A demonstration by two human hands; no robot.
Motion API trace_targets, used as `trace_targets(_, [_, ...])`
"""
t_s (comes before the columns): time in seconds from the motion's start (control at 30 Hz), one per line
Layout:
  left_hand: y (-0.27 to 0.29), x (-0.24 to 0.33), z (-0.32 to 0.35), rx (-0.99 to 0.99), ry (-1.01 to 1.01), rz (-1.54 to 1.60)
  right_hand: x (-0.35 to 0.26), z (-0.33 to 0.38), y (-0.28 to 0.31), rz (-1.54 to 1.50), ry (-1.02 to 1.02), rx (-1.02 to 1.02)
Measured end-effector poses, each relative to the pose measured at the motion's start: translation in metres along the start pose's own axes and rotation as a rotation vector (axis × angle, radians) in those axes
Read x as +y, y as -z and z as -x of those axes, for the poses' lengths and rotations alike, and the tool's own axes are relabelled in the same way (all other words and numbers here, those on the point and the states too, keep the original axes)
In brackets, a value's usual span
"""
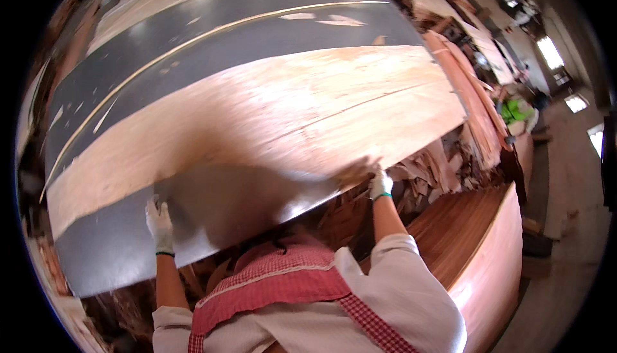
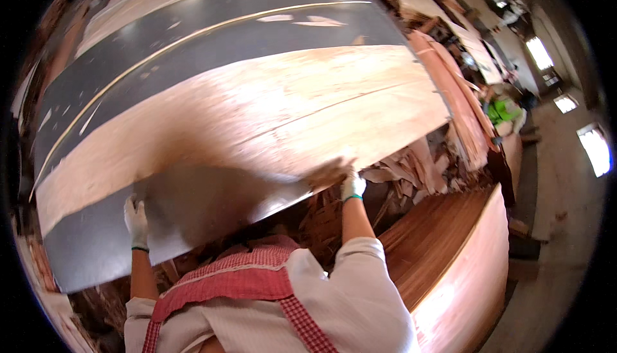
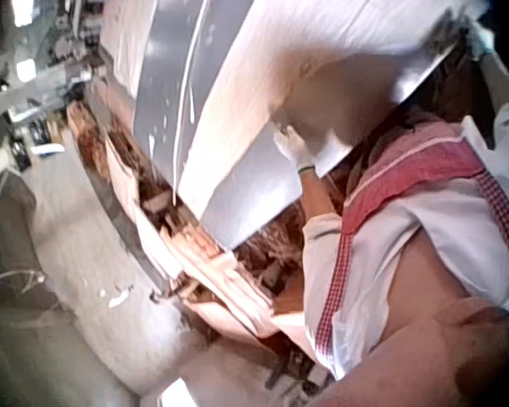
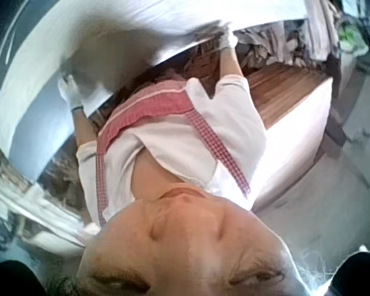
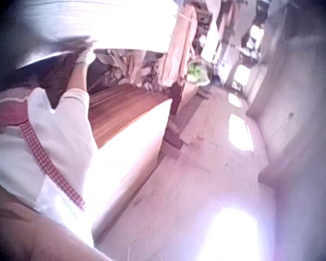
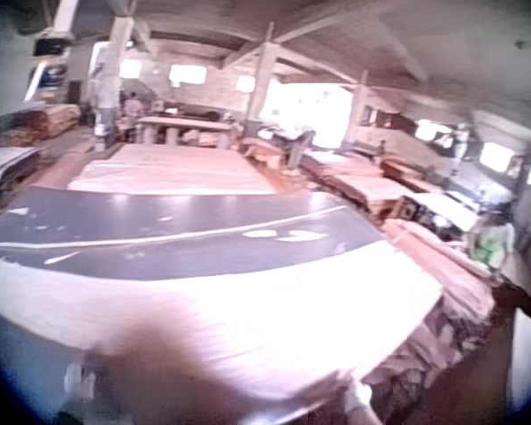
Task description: The person uses a small knife to peel thin layers of wood veneer from a large, curved wooden surface. They repeatedly lift the veneer sheets, scrape the surface, and stack the peeled material on the side. The task involves continuous manual peeling and handling of the wood sheets in a workshop environment.
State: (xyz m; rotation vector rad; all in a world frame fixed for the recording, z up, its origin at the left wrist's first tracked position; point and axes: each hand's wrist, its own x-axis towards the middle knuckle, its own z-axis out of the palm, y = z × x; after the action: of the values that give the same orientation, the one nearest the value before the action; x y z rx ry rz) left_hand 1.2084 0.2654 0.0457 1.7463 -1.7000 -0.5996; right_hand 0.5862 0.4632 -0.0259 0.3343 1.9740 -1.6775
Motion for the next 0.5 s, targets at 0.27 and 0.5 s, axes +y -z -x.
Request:
trace_targets(0.27, [-0.057,0.024,-0.084,-0.191,-0.296,-0.377,-0.001,-0.054,0.029,0.134,-0.092,0.283])
trace_targets(0.5, [-0.066,0.028,-0.09,-0.383,-0.243,-0.502,-0.021,-0.05,0.021,-0.079,0.287,0.085])
